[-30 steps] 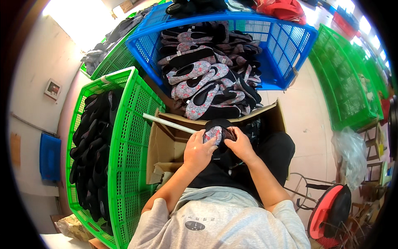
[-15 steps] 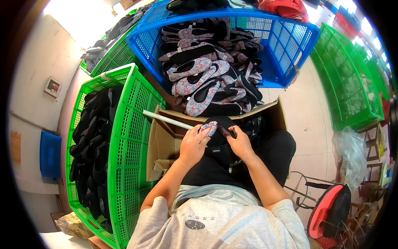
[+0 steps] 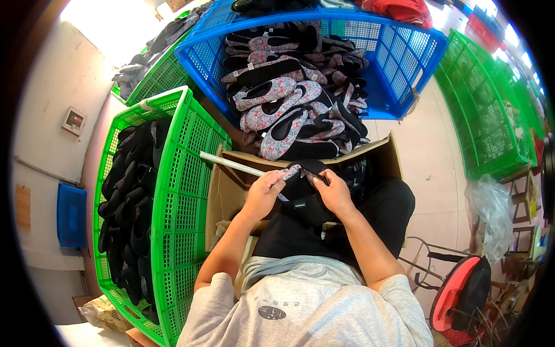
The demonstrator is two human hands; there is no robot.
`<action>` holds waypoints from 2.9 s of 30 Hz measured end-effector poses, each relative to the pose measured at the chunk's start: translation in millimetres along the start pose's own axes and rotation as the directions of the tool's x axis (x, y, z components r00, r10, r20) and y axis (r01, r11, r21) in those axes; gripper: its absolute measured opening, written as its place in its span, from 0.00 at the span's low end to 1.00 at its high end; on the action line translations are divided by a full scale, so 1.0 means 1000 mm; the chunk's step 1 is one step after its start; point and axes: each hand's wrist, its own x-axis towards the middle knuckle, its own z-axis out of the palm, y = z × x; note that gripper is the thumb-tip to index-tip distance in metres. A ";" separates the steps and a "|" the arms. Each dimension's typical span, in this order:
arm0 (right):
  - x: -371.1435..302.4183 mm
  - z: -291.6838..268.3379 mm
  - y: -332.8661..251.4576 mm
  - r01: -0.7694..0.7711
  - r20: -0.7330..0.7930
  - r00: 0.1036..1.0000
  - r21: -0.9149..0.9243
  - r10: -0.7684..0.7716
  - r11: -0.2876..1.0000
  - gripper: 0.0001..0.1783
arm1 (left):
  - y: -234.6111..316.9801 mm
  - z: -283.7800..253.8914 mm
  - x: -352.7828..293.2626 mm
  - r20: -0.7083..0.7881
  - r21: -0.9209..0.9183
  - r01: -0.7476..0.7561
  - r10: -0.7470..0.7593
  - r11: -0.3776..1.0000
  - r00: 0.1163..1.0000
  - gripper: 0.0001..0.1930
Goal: The person sits on the floor and assembles floral-patterned slippers by hand. They pick up a slipper from a blue crate, attach a black strap to the sole, and place the finished item into a green crate. The process is repeated for multiple units.
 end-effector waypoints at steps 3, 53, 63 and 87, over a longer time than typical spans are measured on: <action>0.002 -0.002 0.003 0.019 0.004 1.000 -0.050 -0.019 0.999 0.18 | 0.023 0.003 -0.004 0.062 0.297 -0.111 0.097 0.948 0.993 0.16; -0.060 0.006 0.029 -0.157 0.251 0.967 0.684 -0.028 0.713 0.07 | 0.033 -0.015 -0.010 0.059 -0.982 0.109 -0.297 0.152 0.953 0.34; -0.069 0.001 0.025 -0.353 0.399 0.915 0.721 0.059 0.596 0.05 | 0.055 0.015 -0.007 0.298 -0.954 0.297 -0.084 -0.027 0.951 0.47; -0.080 -0.013 0.038 -0.191 0.224 0.971 0.545 0.078 0.816 0.10 | 0.116 0.041 0.004 -0.390 -0.137 0.097 -0.144 0.986 0.910 0.49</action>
